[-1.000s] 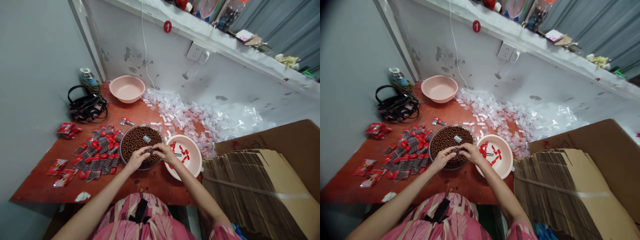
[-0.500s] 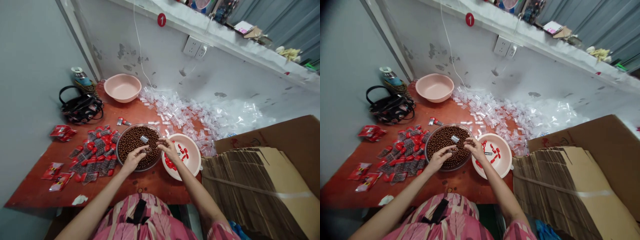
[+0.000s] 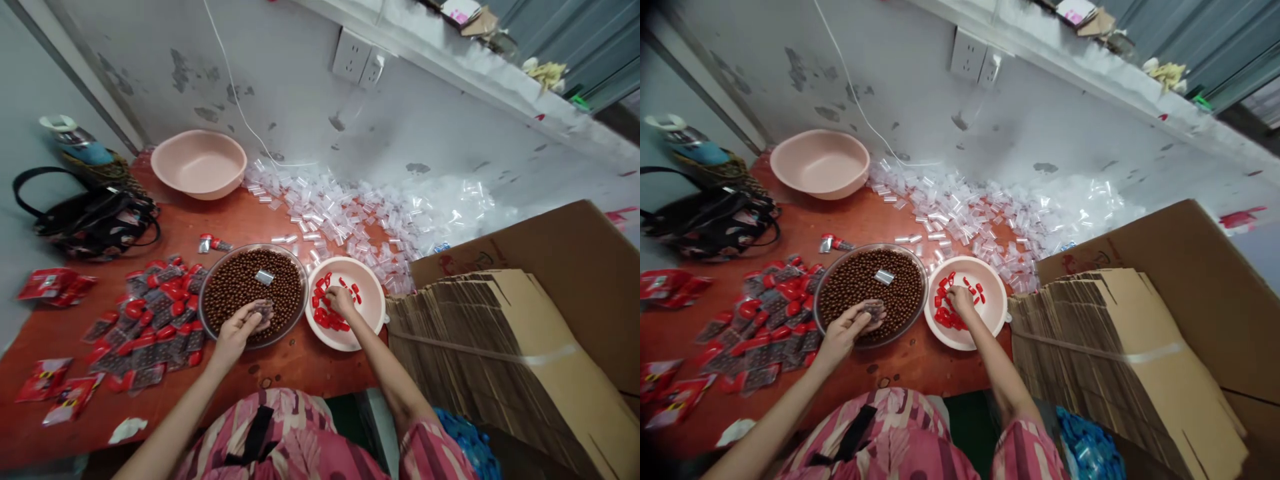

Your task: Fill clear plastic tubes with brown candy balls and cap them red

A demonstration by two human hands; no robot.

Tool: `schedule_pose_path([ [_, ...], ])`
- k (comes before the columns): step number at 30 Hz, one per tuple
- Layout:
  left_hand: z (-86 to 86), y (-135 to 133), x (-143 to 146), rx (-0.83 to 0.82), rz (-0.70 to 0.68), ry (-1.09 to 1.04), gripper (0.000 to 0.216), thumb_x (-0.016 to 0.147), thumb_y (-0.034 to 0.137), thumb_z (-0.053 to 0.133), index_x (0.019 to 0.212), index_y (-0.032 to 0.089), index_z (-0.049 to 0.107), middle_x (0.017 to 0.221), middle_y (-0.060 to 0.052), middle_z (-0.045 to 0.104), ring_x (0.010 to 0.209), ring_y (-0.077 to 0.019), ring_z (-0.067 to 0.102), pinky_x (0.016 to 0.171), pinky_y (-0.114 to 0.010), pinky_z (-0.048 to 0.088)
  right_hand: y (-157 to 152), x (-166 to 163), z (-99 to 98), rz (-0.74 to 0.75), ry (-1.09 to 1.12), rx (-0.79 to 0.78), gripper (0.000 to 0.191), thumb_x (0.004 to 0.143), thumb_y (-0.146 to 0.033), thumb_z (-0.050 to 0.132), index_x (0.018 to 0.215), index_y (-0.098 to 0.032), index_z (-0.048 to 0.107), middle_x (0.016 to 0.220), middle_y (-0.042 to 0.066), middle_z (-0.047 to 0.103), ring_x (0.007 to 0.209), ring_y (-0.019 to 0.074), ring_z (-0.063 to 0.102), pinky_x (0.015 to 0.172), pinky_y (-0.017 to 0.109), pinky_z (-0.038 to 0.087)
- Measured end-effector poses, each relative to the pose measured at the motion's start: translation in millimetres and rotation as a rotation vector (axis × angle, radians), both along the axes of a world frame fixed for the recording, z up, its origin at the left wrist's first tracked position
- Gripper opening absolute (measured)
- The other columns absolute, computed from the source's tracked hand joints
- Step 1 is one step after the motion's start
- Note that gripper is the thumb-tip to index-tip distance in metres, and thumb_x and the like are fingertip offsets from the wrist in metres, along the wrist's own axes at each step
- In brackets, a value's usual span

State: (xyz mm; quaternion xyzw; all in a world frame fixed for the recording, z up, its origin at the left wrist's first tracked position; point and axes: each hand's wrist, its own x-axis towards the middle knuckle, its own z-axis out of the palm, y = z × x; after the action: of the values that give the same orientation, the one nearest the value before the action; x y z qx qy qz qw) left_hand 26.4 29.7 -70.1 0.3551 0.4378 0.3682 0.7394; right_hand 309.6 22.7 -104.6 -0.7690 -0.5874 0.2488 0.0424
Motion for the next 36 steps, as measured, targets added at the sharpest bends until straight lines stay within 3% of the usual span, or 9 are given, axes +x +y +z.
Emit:
schedule_pose_path([
  [9, -5.4, -13, 12, -0.093, 0.022, -0.013, 0.04, 0.069, 0.031, 0.062, 0.104, 0.015, 0.053, 0.096, -0.008, 0.062, 0.084, -0.0235, 0.061, 0.079, -0.043, 0.048, -1, -38, -36.5, -0.074, -0.13, -0.155, 0.019, 0.077, -0.026, 0.045, 0.082, -0.011, 0.055, 0.083, 0.015, 0.061, 0.074, 0.0209, 0.056, 0.06, 0.028, 0.038],
  [13, -7.0, -14, 18, -0.098, 0.016, -0.028, 0.04, 0.068, 0.031, 0.062, 0.104, 0.015, 0.053, 0.097, -0.009, 0.062, 0.085, -0.0239, 0.061, 0.08, -0.043, 0.048, -6, -39, -39.7, -0.089, -0.15, -0.114, 0.023, 0.075, -0.028, 0.048, 0.093, -0.013, 0.05, 0.093, 0.015, 0.057, 0.085, 0.023, 0.054, 0.064, 0.029, 0.038],
  [16, -5.7, -14, 19, -0.067, 0.004, -0.027, 0.039, 0.069, 0.03, 0.062, 0.104, 0.015, 0.054, 0.098, -0.008, 0.062, 0.087, -0.0233, 0.06, 0.08, -0.042, 0.048, -13, -36, -40.3, -0.085, -0.127, -0.078, 0.021, 0.076, -0.027, 0.046, 0.093, -0.014, 0.05, 0.09, 0.012, 0.058, 0.084, 0.0214, 0.054, 0.067, 0.03, 0.038],
  [19, -4.3, -15, 19, -0.016, -0.01, -0.019, 0.037, 0.07, 0.029, 0.061, 0.104, 0.016, 0.055, 0.102, -0.008, 0.061, 0.093, -0.0229, 0.057, 0.082, -0.041, 0.048, -17, -27, -37.8, -0.194, 0.15, 0.074, 0.022, 0.074, -0.026, 0.049, 0.093, -0.017, 0.05, 0.088, 0.008, 0.059, 0.082, 0.0193, 0.054, 0.071, 0.03, 0.039],
  [23, 1.0, -14, 23, 0.027, -0.047, -0.012, 0.035, 0.071, 0.029, 0.059, 0.103, 0.016, 0.056, 0.102, -0.007, 0.061, 0.093, -0.0222, 0.057, 0.083, -0.039, 0.047, -17, -13, -17.6, -0.28, 0.604, 0.254, 0.023, 0.071, -0.027, 0.051, 0.092, -0.018, 0.052, 0.09, 0.004, 0.058, 0.081, 0.0155, 0.055, 0.073, 0.028, 0.042],
  [28, 20.0, -9, 47, 0.009, -0.17, -0.102, 0.038, 0.071, 0.03, 0.059, 0.107, 0.018, 0.056, 0.113, -0.007, 0.055, 0.095, -0.0221, 0.055, 0.079, -0.035, 0.049, -25, -23, 37.6, -0.215, 0.968, 0.26, 0.029, 0.064, -0.028, 0.063, 0.09, -0.019, 0.055, 0.08, 0.001, 0.058, 0.07, 0.0132, 0.054, 0.065, 0.026, 0.044],
  [30, 26.4, -8, 57, 0.006, -0.228, -0.144, 0.038, 0.07, 0.031, 0.06, 0.106, 0.018, 0.057, 0.118, -0.007, 0.052, 0.096, -0.0221, 0.054, 0.077, -0.034, 0.049, -30, -32, 59.0, -0.123, 0.966, 0.254, 0.029, 0.064, -0.028, 0.064, 0.091, -0.02, 0.056, 0.079, 0.0, 0.058, 0.069, 0.0127, 0.054, 0.065, 0.025, 0.044],
  [32, 29.9, -8, 64, -0.003, -0.265, -0.168, 0.036, 0.07, 0.031, 0.06, 0.102, 0.017, 0.059, 0.109, -0.007, 0.057, 0.09, -0.0207, 0.056, 0.076, -0.033, 0.048, -33, -40, 74.7, -0.021, 0.876, 0.276, 0.026, 0.066, -0.028, 0.063, 0.089, -0.02, 0.057, 0.078, 0.001, 0.057, 0.07, 0.0124, 0.053, 0.066, 0.025, 0.043],
  [36, 31.8, -10, 67, -0.02, -0.274, -0.191, 0.034, 0.07, 0.031, 0.059, 0.1, 0.015, 0.06, 0.092, -0.007, 0.063, 0.081, -0.0182, 0.058, 0.073, -0.031, 0.048, -37, -45, 85.4, 0.046, 0.787, 0.296, 0.023, 0.065, -0.028, 0.065, 0.085, -0.019, 0.059, 0.075, 0.0, 0.057, 0.068, 0.0119, 0.051, 0.065, 0.024, 0.042],
])
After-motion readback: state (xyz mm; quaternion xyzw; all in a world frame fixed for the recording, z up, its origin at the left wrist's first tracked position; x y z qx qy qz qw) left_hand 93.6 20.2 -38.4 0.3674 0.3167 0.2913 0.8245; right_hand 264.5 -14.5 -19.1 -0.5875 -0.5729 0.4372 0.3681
